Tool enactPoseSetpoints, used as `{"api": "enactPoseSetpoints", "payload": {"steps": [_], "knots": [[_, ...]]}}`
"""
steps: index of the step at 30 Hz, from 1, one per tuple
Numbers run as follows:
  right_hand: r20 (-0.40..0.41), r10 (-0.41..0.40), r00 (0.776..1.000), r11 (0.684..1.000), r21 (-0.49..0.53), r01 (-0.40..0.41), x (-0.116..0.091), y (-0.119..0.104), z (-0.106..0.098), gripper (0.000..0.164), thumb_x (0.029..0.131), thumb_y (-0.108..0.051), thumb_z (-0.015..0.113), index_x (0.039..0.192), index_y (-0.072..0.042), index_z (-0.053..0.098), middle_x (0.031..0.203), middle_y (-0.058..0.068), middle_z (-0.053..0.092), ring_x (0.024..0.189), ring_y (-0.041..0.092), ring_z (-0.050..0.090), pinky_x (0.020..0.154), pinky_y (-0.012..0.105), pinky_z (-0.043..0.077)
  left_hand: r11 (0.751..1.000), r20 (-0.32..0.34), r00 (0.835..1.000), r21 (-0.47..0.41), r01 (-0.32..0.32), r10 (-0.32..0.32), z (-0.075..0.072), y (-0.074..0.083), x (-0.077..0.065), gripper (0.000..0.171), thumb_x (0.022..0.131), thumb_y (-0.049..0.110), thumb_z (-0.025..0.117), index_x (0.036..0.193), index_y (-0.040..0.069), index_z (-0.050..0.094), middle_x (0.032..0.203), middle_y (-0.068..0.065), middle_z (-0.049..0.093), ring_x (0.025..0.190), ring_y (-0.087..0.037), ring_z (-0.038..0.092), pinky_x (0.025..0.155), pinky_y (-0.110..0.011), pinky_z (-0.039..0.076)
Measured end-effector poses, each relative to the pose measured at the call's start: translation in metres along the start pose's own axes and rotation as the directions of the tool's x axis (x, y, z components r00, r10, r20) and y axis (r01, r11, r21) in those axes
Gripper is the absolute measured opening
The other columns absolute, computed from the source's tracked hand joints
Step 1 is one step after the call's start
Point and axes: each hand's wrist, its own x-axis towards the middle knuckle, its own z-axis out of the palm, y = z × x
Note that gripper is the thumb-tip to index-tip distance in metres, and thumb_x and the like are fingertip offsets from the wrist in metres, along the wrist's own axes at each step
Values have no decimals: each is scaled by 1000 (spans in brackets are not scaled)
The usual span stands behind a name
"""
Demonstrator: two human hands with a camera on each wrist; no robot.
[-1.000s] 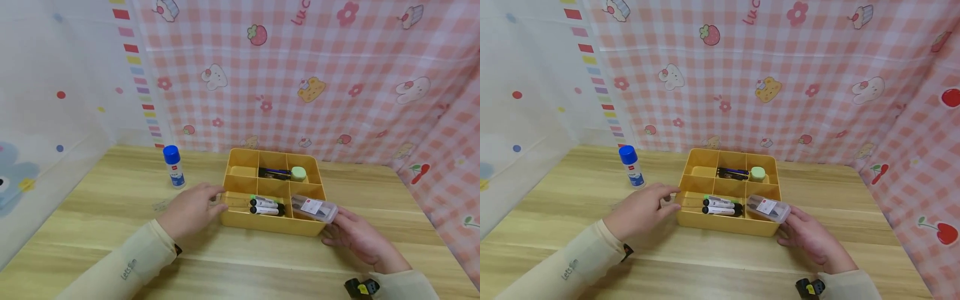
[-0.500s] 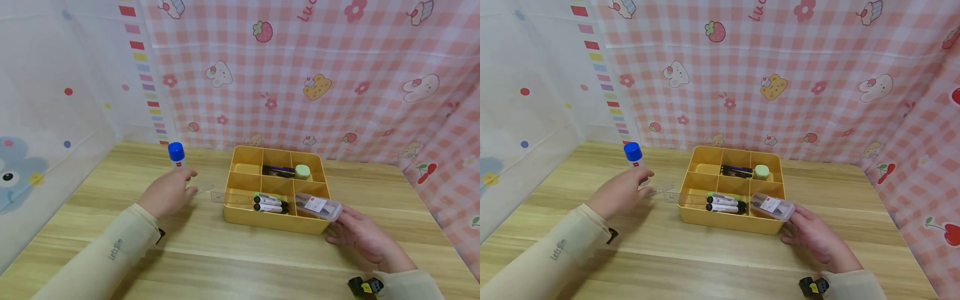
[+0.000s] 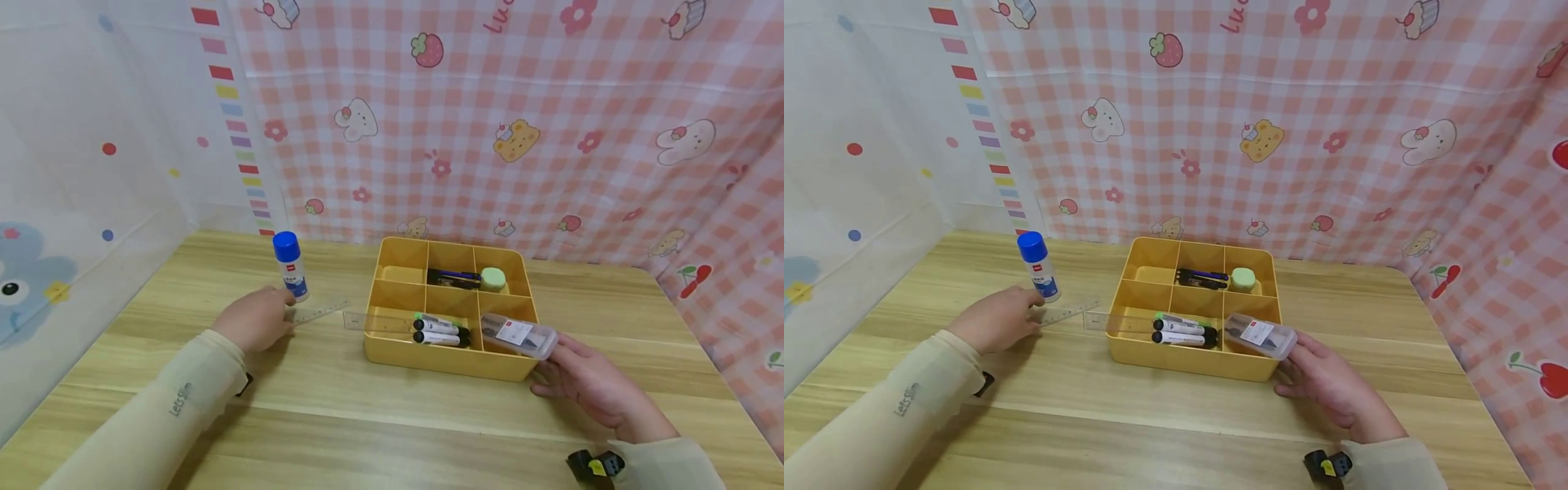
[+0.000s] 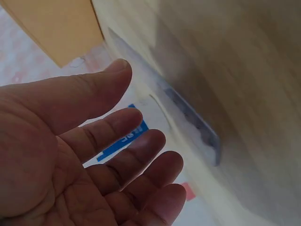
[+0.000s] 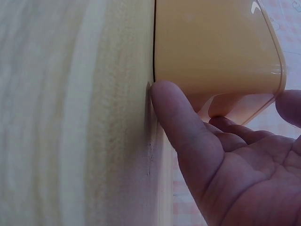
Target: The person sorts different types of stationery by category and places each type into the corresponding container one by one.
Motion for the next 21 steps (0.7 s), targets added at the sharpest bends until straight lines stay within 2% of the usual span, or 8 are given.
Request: {"api": "enactPoseSetpoints", "payload": {"steps": [4, 7, 12, 21], "knots": [[-5, 8, 1000, 1000, -4, -8, 0, 0, 0, 71, 116, -37, 29, 164, 10, 7, 170, 34, 16, 153, 35, 29, 105, 49, 58, 1000, 21, 1000, 0, 19, -19, 3, -4, 2, 46, 96, 21, 77, 135, -1, 64, 120, -18, 70, 95, -25, 67, 95, -54, 59], [-2, 9, 1000, 1000, -5, -9, 0, 0, -1, 71, 116, -38, 29, 164, 10, 7, 170, 34, 15, 153, 31, 31, 105, 48, 58, 1000, 35, 999, -5, 29, -29, 3, -4, 2, 46, 97, 21, 77, 135, -1, 64, 118, -17, 70, 92, -25, 66, 94, -54, 59], [0, 5, 1000, 1000, -4, -5, 0, 0, -1, 71, 116, -38, 29, 164, 10, 6, 170, 34, 15, 154, 34, 27, 105, 48, 58, 1000, 53, 998, 9, 21, -22, 2, -5, 1, 44, 96, 19, 76, 133, -2, 63, 112, -17, 69, 89, -25, 63, 90, -52, 59], [4, 1, 1000, 1000, 10, -1, 0, -1, 0, 71, 116, -38, 28, 164, 9, 5, 170, 34, 13, 155, 47, 16, 105, 50, 57, 999, 56, 998, 33, 13, -15, 3, -8, 3, 31, 95, 17, 76, 119, 0, 65, 101, -14, 67, 85, -25, 61, 83, -49, 58]]}}
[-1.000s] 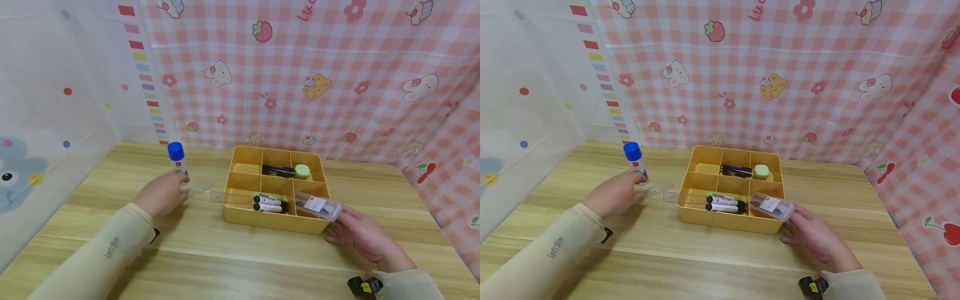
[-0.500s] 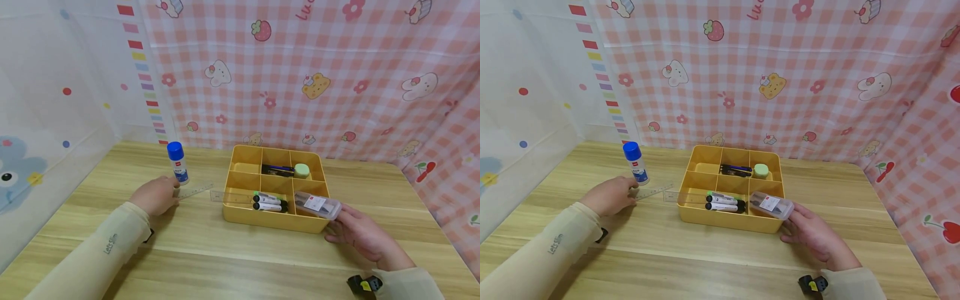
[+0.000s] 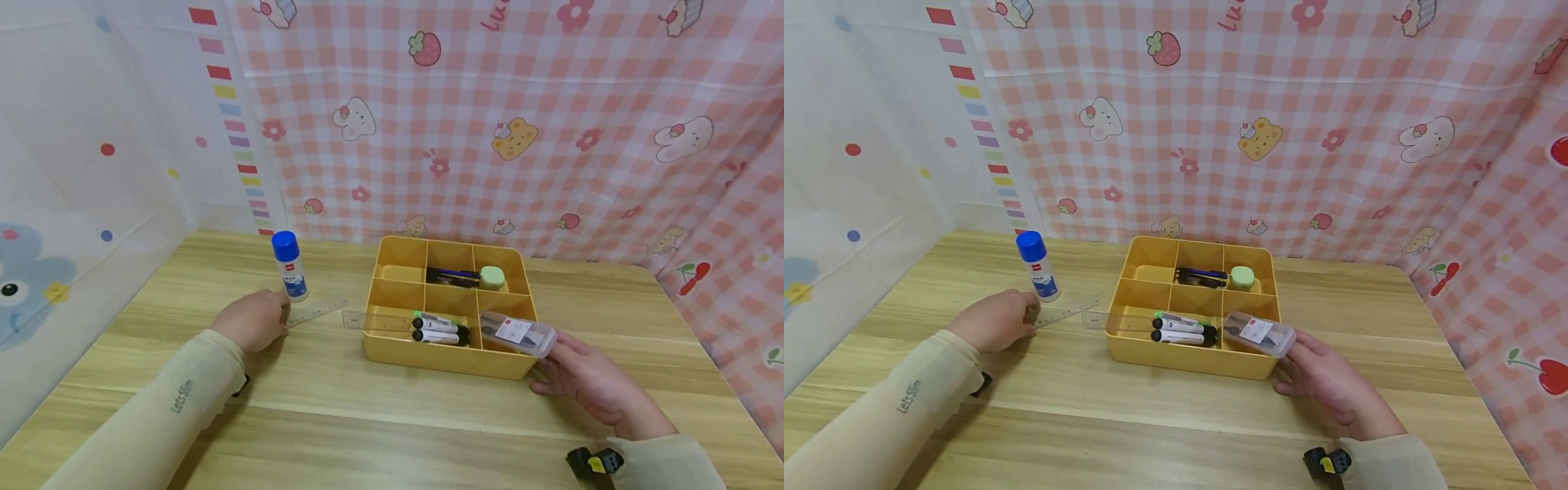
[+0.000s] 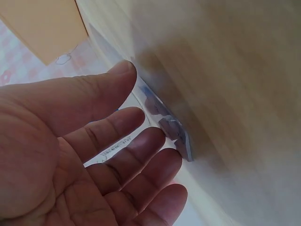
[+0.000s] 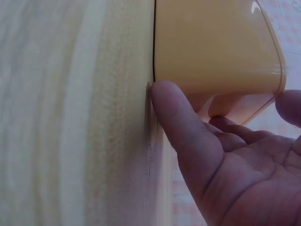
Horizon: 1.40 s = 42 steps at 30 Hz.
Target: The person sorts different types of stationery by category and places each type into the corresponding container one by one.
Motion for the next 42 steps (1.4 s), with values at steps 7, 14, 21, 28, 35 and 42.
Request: {"api": "enactPoseSetpoints", "payload": {"steps": [7, 14, 21, 28, 35, 42], "knots": [[-11, -5, 1000, 1000, 2, 5, 0, 0, 0, 71, 116, -38, 28, 164, 10, 5, 170, 34, 14, 154, 48, 16, 105, 49, 57, 1000, 0, 1000, 16, -2, 2, 1, -1, 1, 25, 96, 16, 75, 114, 2, 66, 100, -13, 67, 83, -25, 61, 82, -48, 59], [-4, -10, 1000, 1000, 0, 10, -1, -1, 0, 71, 116, -37, 28, 164, 10, 5, 170, 33, 14, 154, 45, 17, 106, 49, 57, 1000, 2, 1000, 16, 2, -2, 2, 1, 2, 25, 96, 15, 74, 116, 0, 68, 102, -14, 69, 84, -25, 63, 86, -50, 60], [-3, -4, 1000, 1000, -7, 4, 0, -2, -1, 71, 116, -38, 29, 164, 10, 6, 171, 33, 13, 154, 35, 29, 106, 49, 57, 1000, -12, 1000, 1, -1, 1, 3, 2, 3, 28, 97, 13, 72, 120, -1, 68, 109, -17, 73, 93, -27, 70, 91, -54, 60], [-9, -6, 1000, 1000, -14, 6, 0, -1, -1, 71, 116, -38, 29, 164, 10, 8, 171, 32, 13, 152, 25, 34, 105, 46, 57, 1000, -2, 1000, -27, -2, 2, 3, 0, 4, 27, 97, 12, 72, 120, -2, 67, 107, -15, 74, 91, -26, 69, 88, -53, 60], [-24, 0, 1000, 1000, -12, -1, 0, -2, 0, 71, 116, -38, 30, 164, 10, 8, 171, 31, 13, 154, 35, 28, 104, 46, 58, 997, 8, 1000, -82, -4, 5, 4, -4, 5, 32, 97, 14, 72, 125, -2, 65, 112, -15, 74, 91, -26, 67, 88, -52, 59], [-28, 3, 1000, 1000, -4, -3, 0, -2, 0, 71, 116, -37, 31, 164, 9, 9, 171, 32, 15, 140, 8, 48, 103, 46, 58, 986, 50, 999, -164, 29, -21, 4, -10, 7, 31, 99, 17, 70, 125, 2, 62, 106, -9, 70, 86, -25, 60, 78, -41, 53]]}}
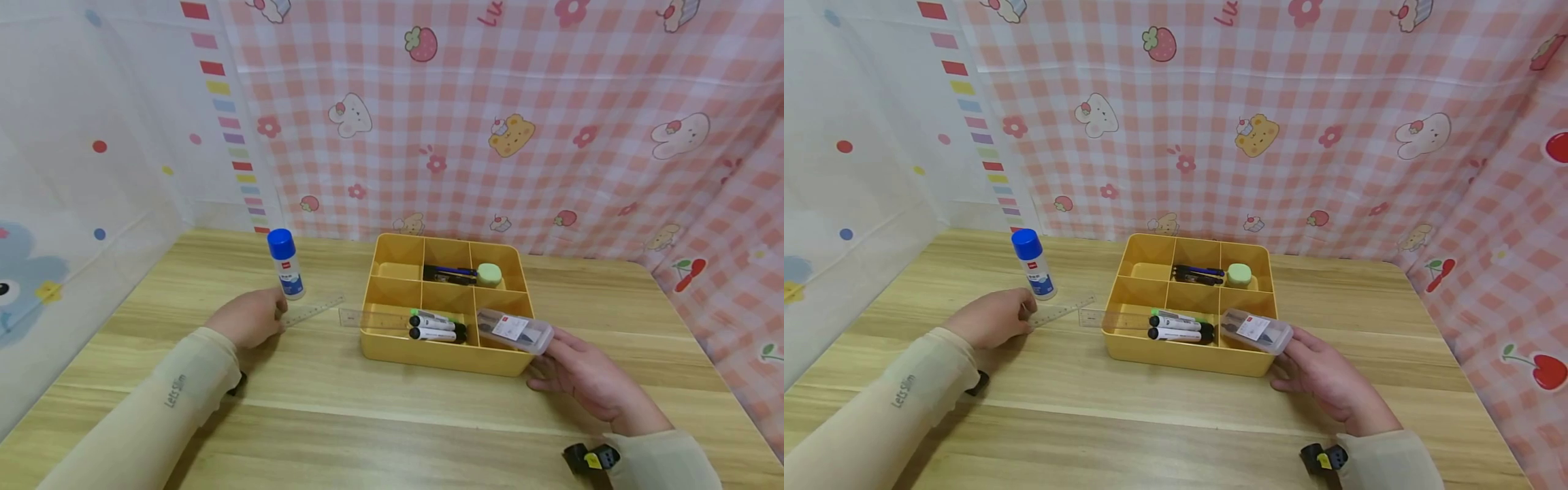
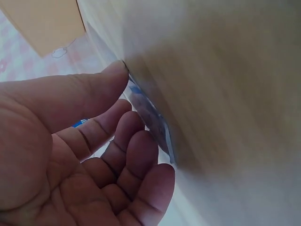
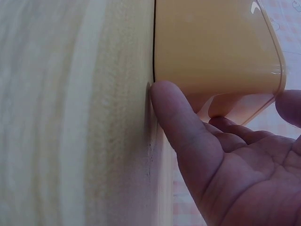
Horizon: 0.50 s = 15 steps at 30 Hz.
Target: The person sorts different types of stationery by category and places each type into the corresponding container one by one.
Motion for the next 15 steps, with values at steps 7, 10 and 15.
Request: {"api": "enactPoseSetpoints", "payload": {"steps": [7, 10, 15], "knots": [[3, -8, 1000, 1000, 12, 8, 0, 0, 0, 71, 116, -37, 32, 164, 10, 9, 171, 32, 15, 132, 0, 52, 103, 46, 58, 999, 42, 999, -46, 17, -15, -2, -5, 5, 32, 98, 17, 72, 124, 2, 60, 103, -10, 67, 88, -26, 59, 80, -40, 51], [1, -6, 1000, 1000, 13, 6, 0, -1, 1, 71, 116, -37, 32, 164, 10, 9, 171, 32, 15, 131, 1, 52, 103, 46, 58, 998, 54, 998, -52, 29, -26, -3, -5, 5, 34, 98, 18, 72, 124, 1, 59, 102, -11, 65, 89, -27, 58, 81, -41, 50], [-9, 6, 1000, 1000, 2, -6, 0, -1, 1, 71, 116, -38, 32, 164, 9, 9, 171, 32, 15, 142, 13, 47, 104, 47, 58, 998, 54, 998, -50, 33, -30, -3, -5, 6, 33, 97, 18, 73, 123, 1, 60, 102, -11, 65, 90, -27, 58, 85, -44, 51]]}}
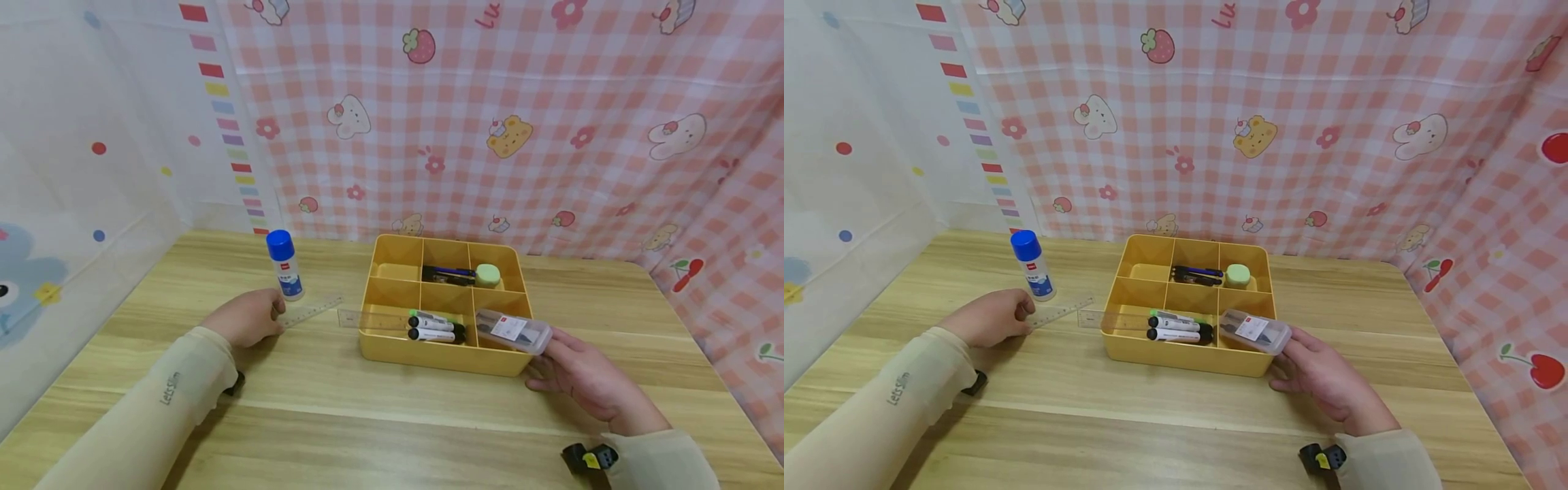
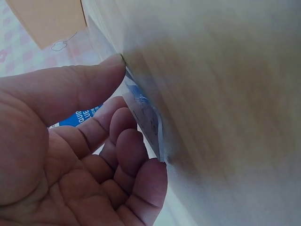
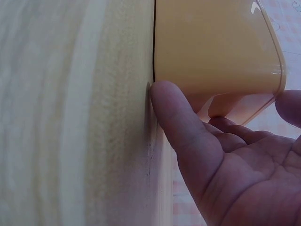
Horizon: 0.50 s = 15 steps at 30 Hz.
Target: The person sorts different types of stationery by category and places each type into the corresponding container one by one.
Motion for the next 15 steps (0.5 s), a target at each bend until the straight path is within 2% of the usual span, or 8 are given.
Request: {"api": "enactPoseSetpoints", "payload": {"steps": [5, 8, 12, 15], "knots": [[-2, 12, 1000, 1000, -14, -12, 0, -1, 1, 71, 116, -38, 31, 165, 9, 9, 171, 32, 15, 153, 34, 33, 105, 48, 57, 1000, -4, 1000, 7, -2, 2, 0, 1, -1, 34, 96, 17, 74, 122, 0, 61, 104, -12, 66, 90, -28, 58, 88, -47, 52], [3, 15, 1000, 1000, -14, -15, 0, -1, 1, 71, 116, -38, 31, 165, 9, 9, 171, 32, 14, 154, 41, 26, 105, 48, 57, 1000, -4, 1000, 3, 0, 0, -1, 1, -1, 33, 96, 17, 74, 122, 0, 61, 105, -13, 66, 91, -29, 59, 90, -50, 53], [9, 16, 1000, 1000, -11, -16, -1, -1, 1, 71, 116, -38, 30, 165, 9, 8, 171, 32, 13, 155, 46, 19, 105, 49, 57, 1000, -3, 1000, -6, 1, -1, -2, 2, -2, 33, 96, 17, 75, 121, 0, 61, 104, -13, 66, 91, -29, 59, 89, -49, 53], [11, 14, 1000, 1000, -14, -13, 0, -2, 1, 71, 116, -38, 30, 165, 9, 8, 171, 32, 13, 155, 45, 20, 105, 48, 57, 1000, -3, 1000, -7, -3, 3, -2, 2, -2, 32, 96, 16, 75, 121, 0, 62, 103, -12, 67, 90, -28, 59, 87, -47, 53]]}}
